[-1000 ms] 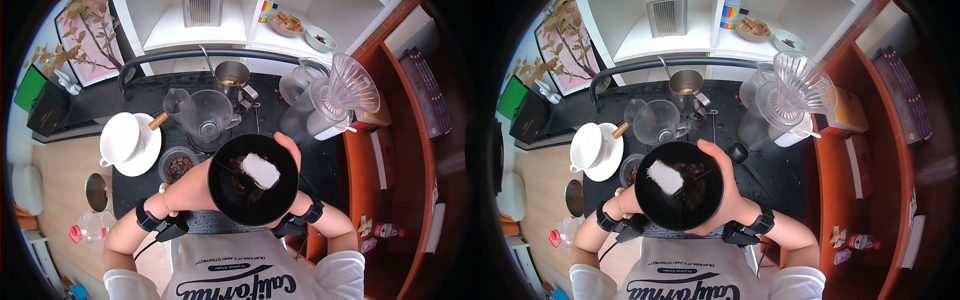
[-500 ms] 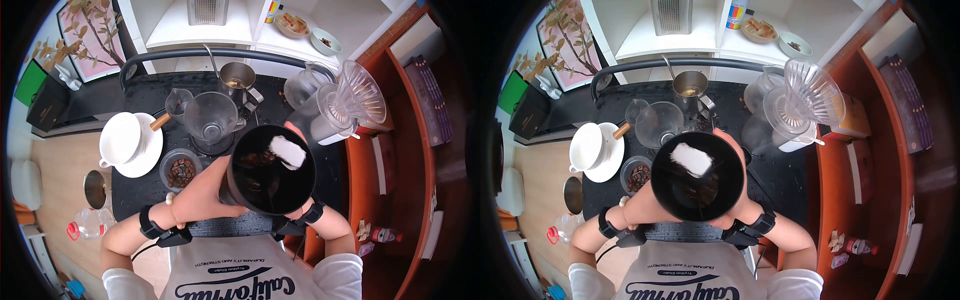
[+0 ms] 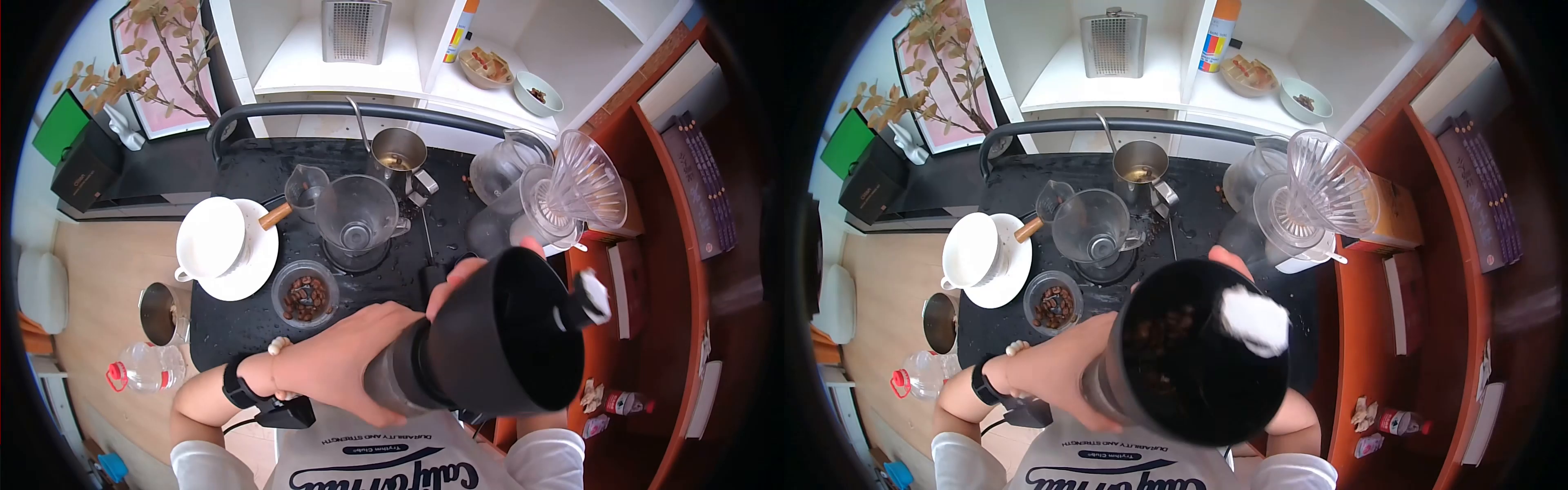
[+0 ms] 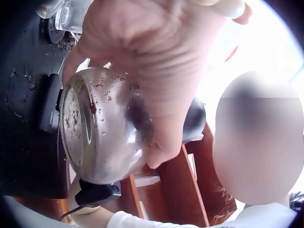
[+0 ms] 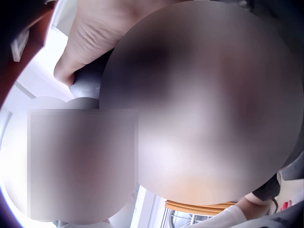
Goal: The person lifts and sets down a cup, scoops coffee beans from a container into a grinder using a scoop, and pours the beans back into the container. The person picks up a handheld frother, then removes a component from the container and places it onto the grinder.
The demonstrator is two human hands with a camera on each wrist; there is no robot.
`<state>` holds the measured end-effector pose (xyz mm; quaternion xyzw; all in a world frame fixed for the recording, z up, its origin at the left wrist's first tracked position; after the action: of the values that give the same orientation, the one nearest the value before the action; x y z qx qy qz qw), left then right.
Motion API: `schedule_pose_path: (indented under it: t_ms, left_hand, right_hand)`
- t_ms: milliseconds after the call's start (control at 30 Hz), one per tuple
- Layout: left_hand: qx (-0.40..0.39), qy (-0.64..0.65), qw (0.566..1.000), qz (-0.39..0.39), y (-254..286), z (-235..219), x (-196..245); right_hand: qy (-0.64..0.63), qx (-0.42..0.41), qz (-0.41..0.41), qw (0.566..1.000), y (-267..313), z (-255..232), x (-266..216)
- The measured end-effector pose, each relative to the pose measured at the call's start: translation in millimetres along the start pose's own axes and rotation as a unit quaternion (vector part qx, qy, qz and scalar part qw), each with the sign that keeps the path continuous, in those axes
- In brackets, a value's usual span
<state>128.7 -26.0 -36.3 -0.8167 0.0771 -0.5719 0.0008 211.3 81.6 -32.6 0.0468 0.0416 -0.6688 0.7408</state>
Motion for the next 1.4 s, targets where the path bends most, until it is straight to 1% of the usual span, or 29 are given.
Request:
schedule_pose_path:
  t_ms: [33,67,133,167,300,333,400,433,467,500,533,600,667,767,800,867,900,933,1000,1033,1067,1133,1167,1200,1233,1267,1300,1333,1400]
  left_hand:
    - [-0.018,0.03,0.999,0.008,1,-1,3]
    - [-0.016,0.028,0.999,0.008,1,-3,2]
    - [-0.141,0.093,0.984,0.049,3,7,1]
    - [-0.141,0.089,0.98,0.105,3,7,6]
    - [-0.128,-0.016,0.986,0.109,5,0,16]
    - [-0.124,-0.019,0.986,0.109,6,-4,16]
    - [-0.058,-0.032,0.994,0.088,11,-19,14]
    - [-0.029,-0.051,0.995,0.08,16,-29,20]
    - [-0.025,-0.053,0.995,0.079,22,-36,25]
    - [0.023,-0.092,0.995,0.043,28,-47,26]
    - [0.069,-0.131,0.989,0.008,34,-58,26]
    - [0.147,-0.274,0.95,0.006,41,-76,35]
    - [0.218,-0.37,0.903,-0.001,38,-91,40]
    - [0.256,-0.563,0.785,0.02,22,-103,46]
    - [0.256,-0.563,0.785,0.023,17,-107,43]
    - [0.233,-0.732,0.635,0.076,4,-104,39]
    - [0.231,-0.754,0.609,0.083,-3,-102,35]
    - [0.231,-0.753,0.61,0.085,-7,-101,29]
    - [0.181,-0.804,0.549,0.137,-16,-92,20]
    - [0.167,-0.809,0.546,0.137,-18,-90,20]
    - [0.166,-0.809,0.546,0.139,-19,-90,22]
    - [0.168,-0.786,0.58,0.132,-19,-93,29]
    - [0.167,-0.786,0.58,0.133,-17,-93,33]
    - [0.191,-0.759,0.612,0.111,-12,-97,38]
    - [0.214,-0.73,0.643,0.09,-8,-100,43]
    - [0.213,-0.73,0.643,0.091,-5,-94,47]
    - [0.271,-0.614,0.739,0.063,4,-92,51]
    - [0.32,-0.483,0.814,0.034,13,-90,49]
    - [0.293,-0.32,0.901,-0.008,28,-69,33]
  right_hand:
    - [0.001,-0.001,0.001,1.0,-1,3,5]
    - [0.081,-0.044,-0.089,0.992,-1,14,5]
    - [0.235,-0.129,-0.265,0.926,5,40,7]
    - [0.238,-0.131,-0.264,0.925,3,46,5]
    - [0.29,-0.112,-0.397,0.864,5,70,-20]
    - [0.291,-0.116,-0.395,0.864,7,61,-25]
    - [0.33,0.013,-0.401,0.854,12,23,-39]
    - [0.33,0.009,-0.398,0.856,14,26,-35]
    - [0.322,0.045,-0.384,0.864,15,27,-31]
    - [0.313,0.082,-0.371,0.871,16,26,-29]
    - [0.312,0.08,-0.371,0.871,17,18,-32]
    - [0.427,-0.124,-0.432,0.784,24,18,-33]
    - [0.416,-0.116,-0.43,0.793,25,17,-32]
    - [0.383,-0.091,-0.424,0.815,28,15,-33]
    - [0.373,-0.083,-0.422,0.822,29,15,-33]
    - [0.352,-0.064,-0.419,0.835,33,14,-34]
    - [0.341,-0.053,-0.417,0.841,35,13,-34]
    - [0.329,-0.043,-0.416,0.847,37,12,-34]
    - [0.306,-0.023,-0.413,0.858,42,9,-34]
    - [0.293,-0.013,-0.411,0.863,44,8,-34]
    - [0.281,-0.004,-0.408,0.869,46,6,-34]
    - [0.266,0.006,-0.406,0.874,49,4,-33]
    - [0.252,0.043,-0.41,0.875,51,-1,-34]
    - [0.238,0.081,-0.414,0.875,53,-5,-35]
    - [0.237,0.08,-0.415,0.875,56,-5,-36]
    - [0.19,0.107,-0.415,0.883,60,-8,-38]
    - [0.142,0.135,-0.415,0.888,62,-12,-40]
    - [0.141,0.134,-0.417,0.888,61,-9,-40]
    - [0.372,0.194,-0.464,0.78,61,7,-38]
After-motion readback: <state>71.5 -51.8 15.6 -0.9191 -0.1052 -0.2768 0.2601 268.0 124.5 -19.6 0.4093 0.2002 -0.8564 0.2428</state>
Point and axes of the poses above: each hand's wrist, its own y-axis away from the middle knuckle, its own z-axis out of the palm, x = y × z, the point moved 5 cm from there along -y, towards the middle knuckle, and after that the axes turned 6 degrees about -y, right-handed, at the moved point
